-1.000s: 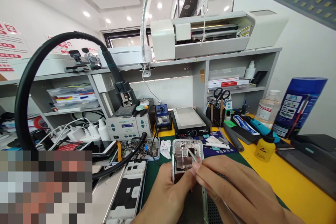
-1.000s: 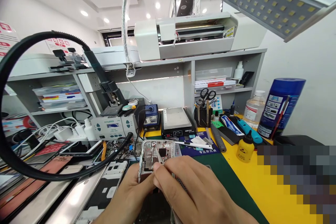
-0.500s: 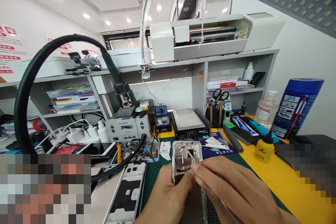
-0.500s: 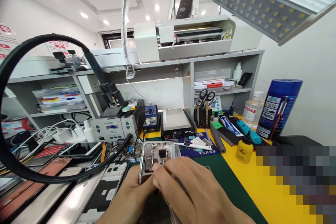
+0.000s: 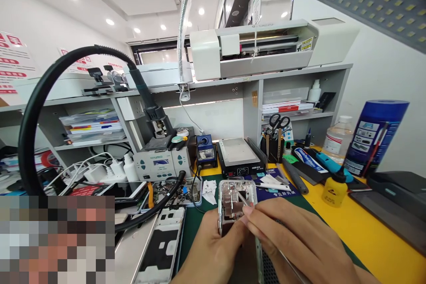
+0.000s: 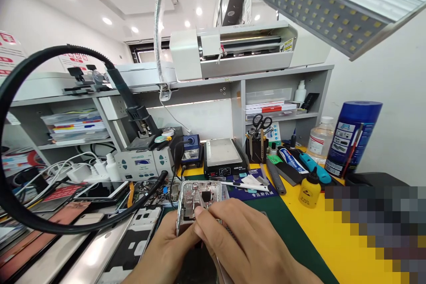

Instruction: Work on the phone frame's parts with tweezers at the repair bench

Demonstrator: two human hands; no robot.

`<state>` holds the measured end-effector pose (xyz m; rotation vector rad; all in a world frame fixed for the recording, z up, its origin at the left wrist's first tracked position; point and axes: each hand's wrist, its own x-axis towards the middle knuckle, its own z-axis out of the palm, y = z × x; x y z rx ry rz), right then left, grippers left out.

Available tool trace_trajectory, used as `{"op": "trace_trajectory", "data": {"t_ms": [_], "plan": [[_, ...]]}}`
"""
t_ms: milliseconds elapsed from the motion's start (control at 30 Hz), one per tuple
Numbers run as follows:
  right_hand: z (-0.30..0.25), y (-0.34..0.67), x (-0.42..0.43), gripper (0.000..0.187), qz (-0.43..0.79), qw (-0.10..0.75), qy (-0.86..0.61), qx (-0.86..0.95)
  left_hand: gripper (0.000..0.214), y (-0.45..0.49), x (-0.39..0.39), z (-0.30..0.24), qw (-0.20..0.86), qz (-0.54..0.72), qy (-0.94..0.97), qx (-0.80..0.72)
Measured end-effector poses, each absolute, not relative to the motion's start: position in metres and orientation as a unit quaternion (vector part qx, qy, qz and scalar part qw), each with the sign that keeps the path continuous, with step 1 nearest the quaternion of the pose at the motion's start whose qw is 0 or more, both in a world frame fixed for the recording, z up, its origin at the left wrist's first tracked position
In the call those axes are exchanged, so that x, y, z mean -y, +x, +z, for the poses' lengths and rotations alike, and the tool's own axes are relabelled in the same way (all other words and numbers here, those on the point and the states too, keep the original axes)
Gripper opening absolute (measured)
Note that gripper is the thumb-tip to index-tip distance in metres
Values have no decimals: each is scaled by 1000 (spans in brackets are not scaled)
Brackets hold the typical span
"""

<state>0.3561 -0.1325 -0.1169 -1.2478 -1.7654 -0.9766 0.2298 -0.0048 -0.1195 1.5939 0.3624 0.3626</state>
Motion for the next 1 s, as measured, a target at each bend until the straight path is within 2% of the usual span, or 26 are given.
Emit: {"op": "trace_trajectory", "data": {"t_ms": [233, 733, 1000], "plan": [[-113, 354, 129, 21, -388, 376, -488, 686, 49, 227, 2, -128, 654, 189, 701, -211], [-114, 354, 128, 17, -393, 398, -485, 673, 42, 231, 6, -113, 682, 158, 690, -183], [-115, 355, 127, 18, -400, 395, -480, 673, 41, 233, 2, -125, 665, 164, 704, -186]]}}
